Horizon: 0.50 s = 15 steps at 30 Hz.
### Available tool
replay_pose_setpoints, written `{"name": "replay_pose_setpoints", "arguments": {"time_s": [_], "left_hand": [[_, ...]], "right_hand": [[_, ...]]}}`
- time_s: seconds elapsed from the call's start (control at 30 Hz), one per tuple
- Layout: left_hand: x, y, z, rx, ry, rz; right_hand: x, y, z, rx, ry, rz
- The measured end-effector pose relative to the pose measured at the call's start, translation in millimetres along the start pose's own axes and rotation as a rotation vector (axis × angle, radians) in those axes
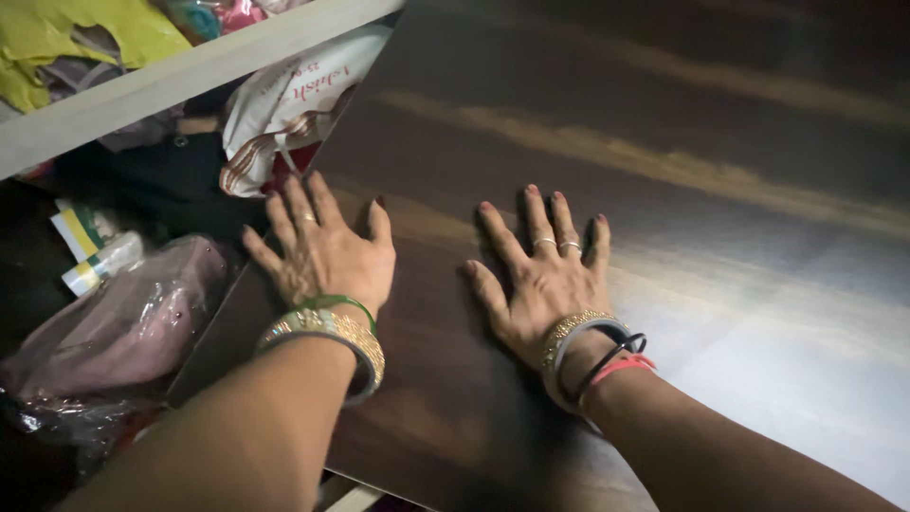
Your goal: The person assembles a wooden storage unit by inserting light-colored wooden slats into slots on a dark brown cabinet frame. They then place a large dark brown panel on top of the assembled frame.
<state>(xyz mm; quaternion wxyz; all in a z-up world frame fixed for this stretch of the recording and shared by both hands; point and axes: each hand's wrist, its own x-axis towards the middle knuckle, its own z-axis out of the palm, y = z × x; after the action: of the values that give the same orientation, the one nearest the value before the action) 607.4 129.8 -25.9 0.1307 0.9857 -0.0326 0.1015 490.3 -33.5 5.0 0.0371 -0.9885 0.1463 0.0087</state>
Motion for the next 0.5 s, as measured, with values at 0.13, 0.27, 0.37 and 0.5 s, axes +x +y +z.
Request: {"name": "replay_pose_setpoints", "arguments": {"time_s": [0.13, 0.27, 0.37, 0.5], "left_hand": [[20.0, -12.8, -13.1, -0.069, -0.193, -0.173], [37.0, -21.7, -19.2, -0.080, -0.267, -0.200], [48.2, -36.0, -16.3, -0.143, -0.283, -0.227], [49.9, -43.0, -6.8, -0.175, -0.231, -0.231]], "right_hand": [[7.7, -14.0, -0.6, 0.011, 0.004, -0.045], [6.8, -12.8, -3.9, 0.034, 0.003, -0.045], [6.1, -15.0, -2.2, -0.013, 0.011, -0.055], [5.7, -16.2, 0.8, -0.031, 0.017, -0.029]]}}
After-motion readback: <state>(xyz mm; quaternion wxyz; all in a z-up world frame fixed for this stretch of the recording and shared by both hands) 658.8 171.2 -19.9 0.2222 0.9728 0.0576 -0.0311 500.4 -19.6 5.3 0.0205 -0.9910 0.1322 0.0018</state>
